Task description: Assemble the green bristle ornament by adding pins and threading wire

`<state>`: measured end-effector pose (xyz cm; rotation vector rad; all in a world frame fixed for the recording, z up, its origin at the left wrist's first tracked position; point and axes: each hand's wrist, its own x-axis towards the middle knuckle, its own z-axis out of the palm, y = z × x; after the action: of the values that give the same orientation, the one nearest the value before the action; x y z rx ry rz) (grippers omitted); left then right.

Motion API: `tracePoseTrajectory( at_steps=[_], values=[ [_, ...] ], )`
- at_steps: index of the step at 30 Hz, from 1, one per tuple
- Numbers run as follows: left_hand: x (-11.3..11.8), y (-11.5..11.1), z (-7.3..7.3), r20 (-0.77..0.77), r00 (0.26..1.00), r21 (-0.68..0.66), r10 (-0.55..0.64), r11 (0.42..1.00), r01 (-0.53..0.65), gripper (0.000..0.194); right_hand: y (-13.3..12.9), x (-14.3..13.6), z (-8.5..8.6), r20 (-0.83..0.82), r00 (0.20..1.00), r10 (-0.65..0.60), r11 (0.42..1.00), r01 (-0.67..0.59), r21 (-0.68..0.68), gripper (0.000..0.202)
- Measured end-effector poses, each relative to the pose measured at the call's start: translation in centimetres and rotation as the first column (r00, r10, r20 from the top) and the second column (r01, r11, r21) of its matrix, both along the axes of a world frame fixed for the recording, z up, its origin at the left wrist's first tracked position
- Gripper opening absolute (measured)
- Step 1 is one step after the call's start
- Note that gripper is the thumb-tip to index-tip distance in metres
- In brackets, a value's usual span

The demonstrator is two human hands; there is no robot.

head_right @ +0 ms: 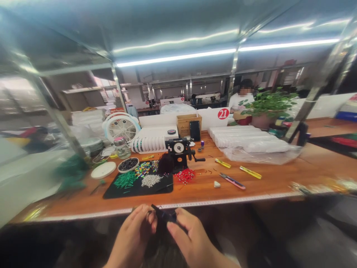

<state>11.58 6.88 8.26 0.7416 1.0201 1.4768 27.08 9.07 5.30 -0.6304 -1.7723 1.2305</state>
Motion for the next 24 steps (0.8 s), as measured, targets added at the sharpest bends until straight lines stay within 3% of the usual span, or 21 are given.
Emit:
tracePoseTrajectory(
  at_steps=[16,22,24],
  values=[
    [-0.4,0.1,-0.6,-0.071,0.997,0.025,-0.006,1.000,0.008,0.026,0.2,0.4,0.0,0.062,0.997,-0.051,0.999,0.052,-0.011,0.026],
    [-0.2,0.4,-0.2,0.040,0.985,-0.032,-0.165,0.986,0.167,0.028,0.5,1.1,0.2,0.081,0.996,-0.048,0.997,0.052,-0.049,0.030],
    [-0.1,0.5,-0.2,0.082,0.983,-0.054,-0.163,0.984,0.168,0.027,0.6,1.7,-0.2,0.120,0.989,-0.080,0.996,0.085,-0.034,0.032]
  ],
)
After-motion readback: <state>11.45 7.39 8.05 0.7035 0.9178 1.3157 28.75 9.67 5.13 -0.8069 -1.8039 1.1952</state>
